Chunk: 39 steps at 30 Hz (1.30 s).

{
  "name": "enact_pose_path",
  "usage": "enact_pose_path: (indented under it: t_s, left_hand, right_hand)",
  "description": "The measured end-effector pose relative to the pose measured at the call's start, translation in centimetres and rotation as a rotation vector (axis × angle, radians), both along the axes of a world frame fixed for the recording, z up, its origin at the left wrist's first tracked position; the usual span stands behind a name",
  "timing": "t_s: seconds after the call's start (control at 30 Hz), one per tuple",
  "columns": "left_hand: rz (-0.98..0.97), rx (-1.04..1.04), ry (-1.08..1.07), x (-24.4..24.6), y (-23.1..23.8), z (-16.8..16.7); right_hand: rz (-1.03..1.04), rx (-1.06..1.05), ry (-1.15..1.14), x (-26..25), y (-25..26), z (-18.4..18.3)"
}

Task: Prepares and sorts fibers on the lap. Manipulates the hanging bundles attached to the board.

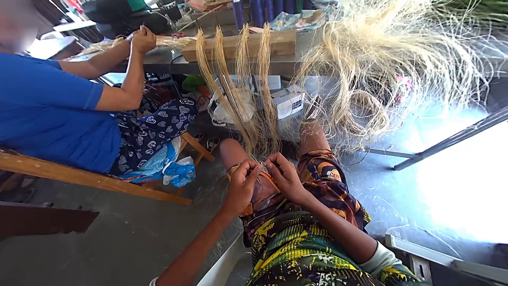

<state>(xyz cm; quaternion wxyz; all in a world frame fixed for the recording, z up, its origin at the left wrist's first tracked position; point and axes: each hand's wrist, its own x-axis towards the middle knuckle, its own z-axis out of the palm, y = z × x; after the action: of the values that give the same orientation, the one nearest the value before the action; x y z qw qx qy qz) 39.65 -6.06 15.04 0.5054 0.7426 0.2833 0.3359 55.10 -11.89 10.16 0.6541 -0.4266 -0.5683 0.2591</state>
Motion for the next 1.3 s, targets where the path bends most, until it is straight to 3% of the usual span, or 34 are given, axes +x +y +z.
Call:
enact_pose_path:
  t_s: [0.53,0.73,0.93,1.07,1.3]
  left_hand:
    - [0.068,0.296,0.199,-0.4,0.4,-0.6]
    - [-0.011,0.363,0.314,-1.0,0.9,-0.3]
    - [-0.194,0.484,0.398,-1.2,1.7,-0.3]
    - [-0.189,0.371,0.307,-0.9,1.4,-1.3]
    - [-0.030,0.010,0.015,0.1,0.0,-2.9]
  right_hand:
    - [-0.130,0.043,-0.199,-0.4,-0.3,-0.1]
    - [0.133,-0.104,-0.040,1.0,0.0,-0.4]
    - [0.559,-0.269,0.095,3.4,0.4,-0.9]
    - [0.657,-0.341,0.198,3.9,0.3,-1.3]
    - [0.492,-0.345,0.233,3.2,0.0,-1.2]
